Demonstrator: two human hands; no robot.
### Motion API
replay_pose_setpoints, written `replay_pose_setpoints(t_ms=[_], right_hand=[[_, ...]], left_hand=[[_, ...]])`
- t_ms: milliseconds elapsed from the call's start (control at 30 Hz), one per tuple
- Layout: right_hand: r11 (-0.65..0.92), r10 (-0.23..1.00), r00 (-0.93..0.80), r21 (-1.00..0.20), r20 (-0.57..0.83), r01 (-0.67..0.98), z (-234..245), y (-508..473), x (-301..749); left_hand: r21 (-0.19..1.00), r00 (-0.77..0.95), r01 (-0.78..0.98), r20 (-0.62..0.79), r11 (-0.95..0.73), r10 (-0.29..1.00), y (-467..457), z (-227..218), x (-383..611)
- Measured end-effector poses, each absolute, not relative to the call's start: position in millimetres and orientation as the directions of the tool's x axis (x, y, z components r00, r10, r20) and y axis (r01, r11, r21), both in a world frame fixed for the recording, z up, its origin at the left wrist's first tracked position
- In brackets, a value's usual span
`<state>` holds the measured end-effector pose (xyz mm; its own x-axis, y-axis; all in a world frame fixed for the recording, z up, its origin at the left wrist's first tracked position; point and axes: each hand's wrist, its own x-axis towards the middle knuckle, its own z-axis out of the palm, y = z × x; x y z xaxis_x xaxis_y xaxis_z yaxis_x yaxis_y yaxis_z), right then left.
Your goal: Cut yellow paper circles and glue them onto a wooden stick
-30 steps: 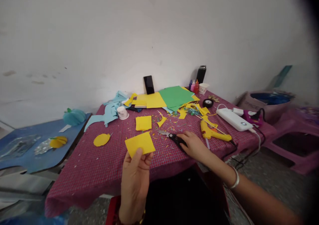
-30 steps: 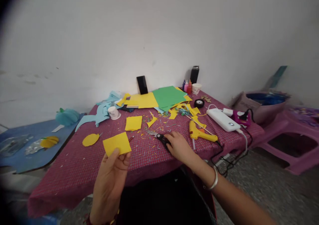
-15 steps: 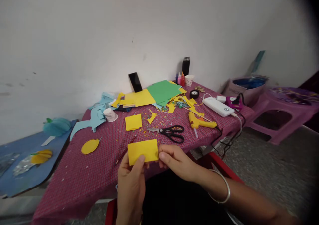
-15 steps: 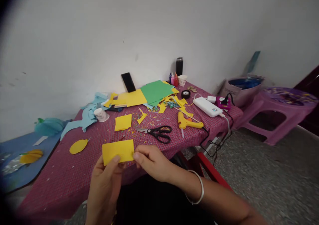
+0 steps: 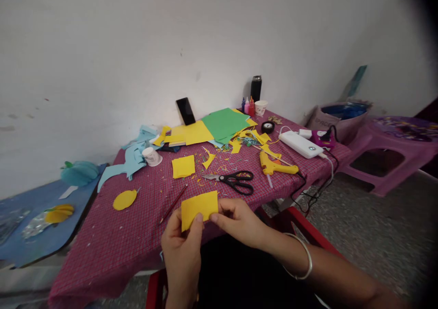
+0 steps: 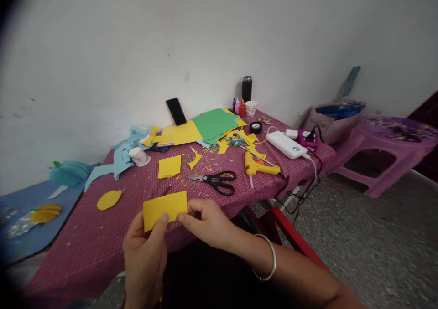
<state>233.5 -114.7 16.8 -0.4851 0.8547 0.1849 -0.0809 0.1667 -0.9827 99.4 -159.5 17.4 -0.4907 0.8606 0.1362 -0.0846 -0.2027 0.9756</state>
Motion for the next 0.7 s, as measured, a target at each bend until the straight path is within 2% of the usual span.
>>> replay_pose_setpoints(t_ms=[133,233,467,700], right_hand=[[-0.016,0.833,-0.547,-0.985,0.080,-0.169,13,-114,233],[-0.109,0.835,-0.551,-0.977,0.009,-0.182,9,-114,233],[-0.141,0.828,-0.561,-0.959,0.021,-0.244,9,-115,232],[-0.164,0.835,-0.551,-0.956,-0.002,-0.244,7,-115,231]], left_hand=[[0.920,-0.470,-0.302,0.082,-0.248,0.879,-154,20,101],[0.900,-0.491,-0.362,0.037,-0.242,0.870,-149,18,102],[0.770,-0.291,-0.627,-0.088,-0.120,0.953,-147,18,100],[0.714,-0.182,-0.698,-0.108,-0.051,0.977,-147,15,95]])
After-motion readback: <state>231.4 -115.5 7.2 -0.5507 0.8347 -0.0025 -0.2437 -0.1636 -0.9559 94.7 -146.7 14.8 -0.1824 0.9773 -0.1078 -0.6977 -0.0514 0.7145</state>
